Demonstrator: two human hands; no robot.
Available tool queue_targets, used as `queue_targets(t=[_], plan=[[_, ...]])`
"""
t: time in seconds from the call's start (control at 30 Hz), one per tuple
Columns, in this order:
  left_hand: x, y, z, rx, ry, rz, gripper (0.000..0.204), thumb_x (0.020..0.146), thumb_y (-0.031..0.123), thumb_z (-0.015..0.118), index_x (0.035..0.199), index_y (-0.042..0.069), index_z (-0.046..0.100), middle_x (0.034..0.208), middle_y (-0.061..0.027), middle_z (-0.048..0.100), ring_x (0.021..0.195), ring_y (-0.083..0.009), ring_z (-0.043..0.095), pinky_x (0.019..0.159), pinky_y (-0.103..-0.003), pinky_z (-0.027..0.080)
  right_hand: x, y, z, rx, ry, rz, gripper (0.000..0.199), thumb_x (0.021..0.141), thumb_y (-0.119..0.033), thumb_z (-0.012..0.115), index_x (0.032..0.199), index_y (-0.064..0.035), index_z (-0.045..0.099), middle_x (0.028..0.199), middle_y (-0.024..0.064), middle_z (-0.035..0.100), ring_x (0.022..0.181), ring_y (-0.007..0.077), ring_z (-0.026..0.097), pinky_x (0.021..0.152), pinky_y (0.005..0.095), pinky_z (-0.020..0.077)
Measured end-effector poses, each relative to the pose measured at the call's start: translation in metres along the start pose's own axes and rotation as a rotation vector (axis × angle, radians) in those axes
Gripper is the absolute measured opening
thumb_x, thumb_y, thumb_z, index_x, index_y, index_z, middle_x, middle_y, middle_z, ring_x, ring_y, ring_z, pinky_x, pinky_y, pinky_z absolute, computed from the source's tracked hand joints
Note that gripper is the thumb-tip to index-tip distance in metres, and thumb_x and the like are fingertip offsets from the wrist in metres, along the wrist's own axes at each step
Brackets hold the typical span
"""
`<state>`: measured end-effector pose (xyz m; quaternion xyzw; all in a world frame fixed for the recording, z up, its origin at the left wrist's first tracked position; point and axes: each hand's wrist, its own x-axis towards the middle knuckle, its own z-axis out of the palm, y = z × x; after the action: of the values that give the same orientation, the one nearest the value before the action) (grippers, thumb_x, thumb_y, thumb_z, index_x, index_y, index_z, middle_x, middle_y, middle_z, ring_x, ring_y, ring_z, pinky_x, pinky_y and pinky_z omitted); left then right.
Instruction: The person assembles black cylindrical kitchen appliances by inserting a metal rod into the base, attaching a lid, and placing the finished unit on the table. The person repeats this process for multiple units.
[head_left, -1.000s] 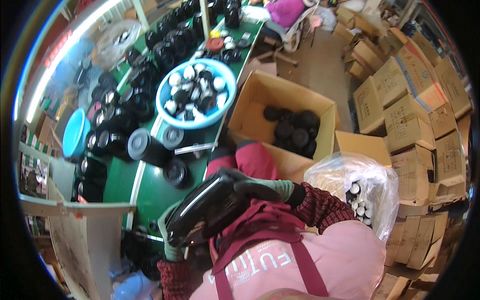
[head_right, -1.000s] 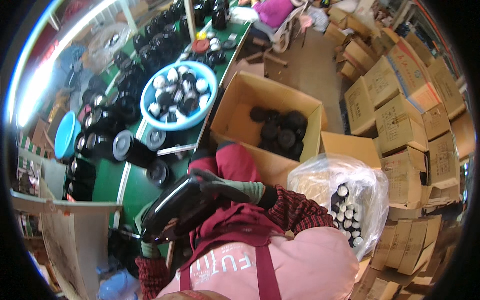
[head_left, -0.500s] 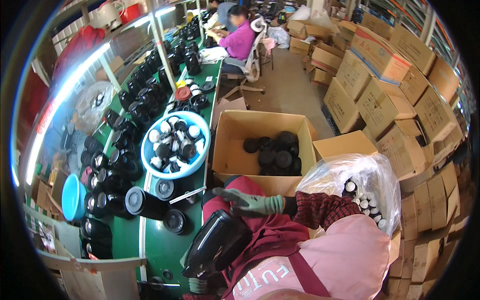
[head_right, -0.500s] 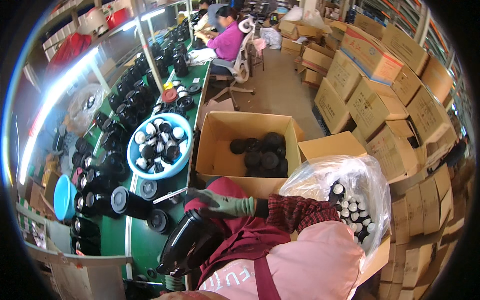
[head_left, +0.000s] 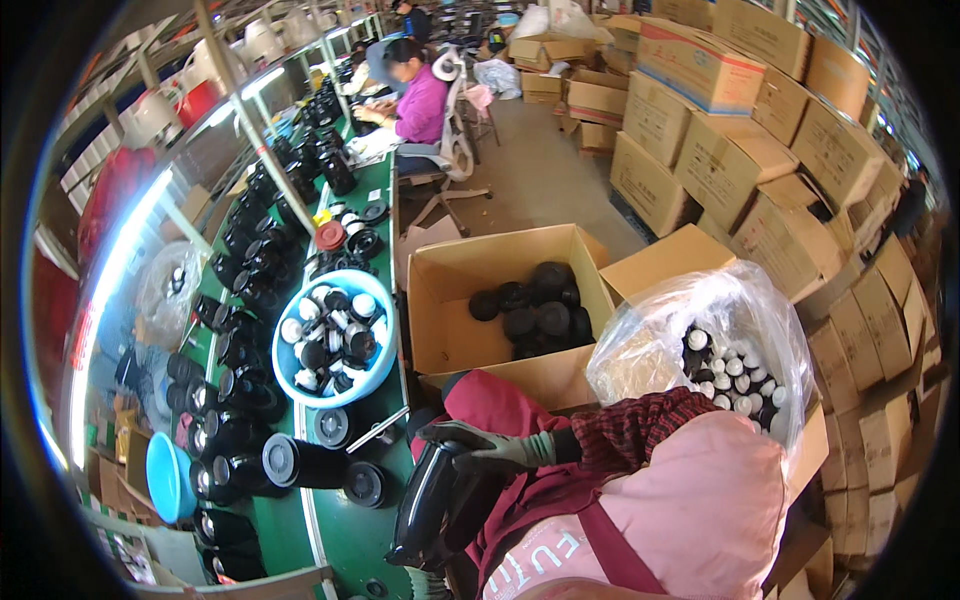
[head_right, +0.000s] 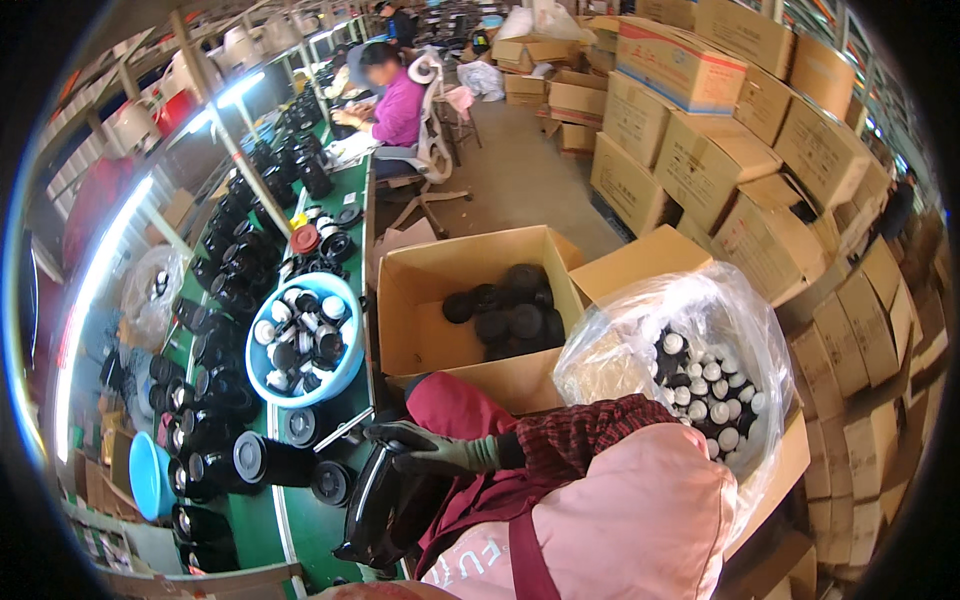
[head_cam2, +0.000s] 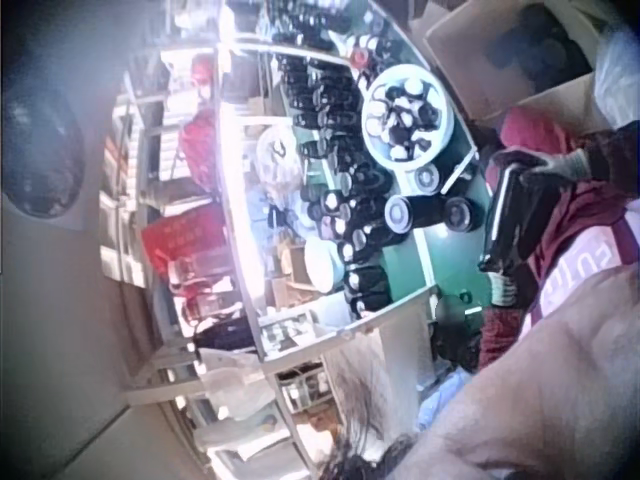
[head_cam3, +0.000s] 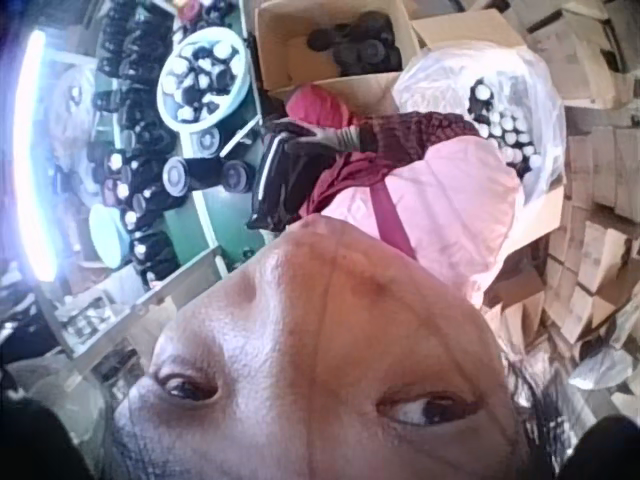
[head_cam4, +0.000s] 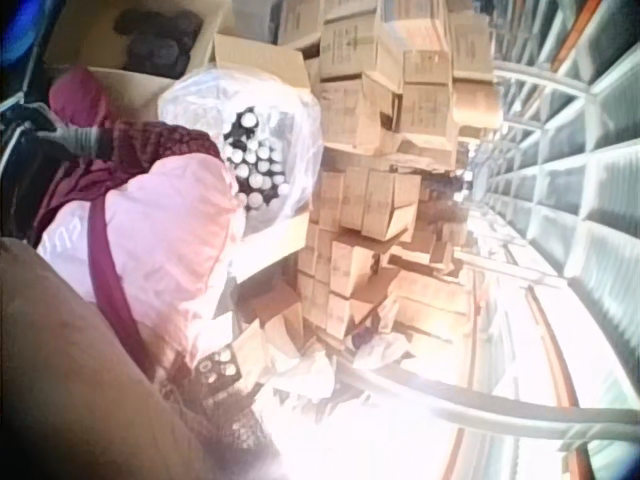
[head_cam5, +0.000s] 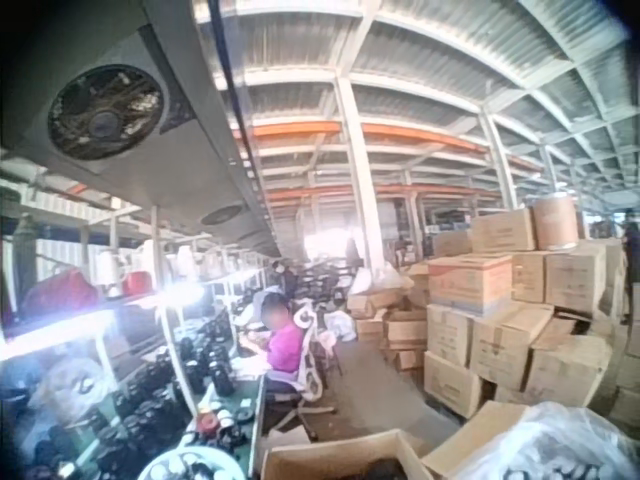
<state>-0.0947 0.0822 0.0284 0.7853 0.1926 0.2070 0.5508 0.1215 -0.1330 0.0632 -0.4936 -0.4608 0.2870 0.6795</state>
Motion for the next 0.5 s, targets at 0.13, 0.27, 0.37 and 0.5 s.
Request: queue_targets(t=[0.13,0.27,0.37,0.5], plan=[[0.030,0.052,0.013,0.308,-0.124,0.309,0.063,0.068,0.033,0.084,0.117,-0.005,0.072,0.104,-0.0180,0.076,0.092,-0.0311,0.074,0.086,-0.040,0.057,-0.020,0.051,-0.040,0.319,-0.065,0.398,0.072,0.106,-0.039,0.056,0.163,-0.0071,0.025,0.158,0.0112,0.035,0.147,0.0244,0.031,0.122,0.0386,0.0208],[0.043,0.070,0.014,0.294,-0.114,0.294,0.064,0.066,0.034,0.084,0.117,-0.003,0.073,0.102,-0.0177,0.075,0.089,-0.0333,0.074,0.084,-0.040,0.057,-0.018,0.043,-0.033,0.276,-0.043,0.328,0.072,0.105,-0.039,0.056,0.162,-0.0075,0.026,0.159,0.0122,0.034,0.148,0.0262,0.030,0.123,0.0401,0.0205],[0.036,0.038,0.012,0.213,-0.066,0.283,0.063,0.066,0.034,0.083,0.117,-0.002,0.073,0.100,-0.0176,0.075,0.087,-0.0346,0.074,0.082,-0.040,0.057,-0.015,0.028,-0.020,0.233,-0.013,0.192,0.072,0.105,-0.039,0.057,0.162,-0.0077,0.026,0.160,0.0129,0.033,0.149,0.0275,0.029,0.123,0.0412,0.0203],[0.047,0.096,0.013,0.450,-0.197,0.474,0.042,0.083,0.014,0.074,0.119,-0.006,0.071,0.104,-0.0132,0.076,0.093,-0.0250,0.073,0.086,-0.037,0.056,-0.026,0.085,-0.031,0.447,-0.025,0.421,0.072,0.105,-0.038,0.057,0.162,-0.0080,0.026,0.161,0.0139,0.033,0.150,0.0294,0.028,0.123,0.0427,0.0200]])
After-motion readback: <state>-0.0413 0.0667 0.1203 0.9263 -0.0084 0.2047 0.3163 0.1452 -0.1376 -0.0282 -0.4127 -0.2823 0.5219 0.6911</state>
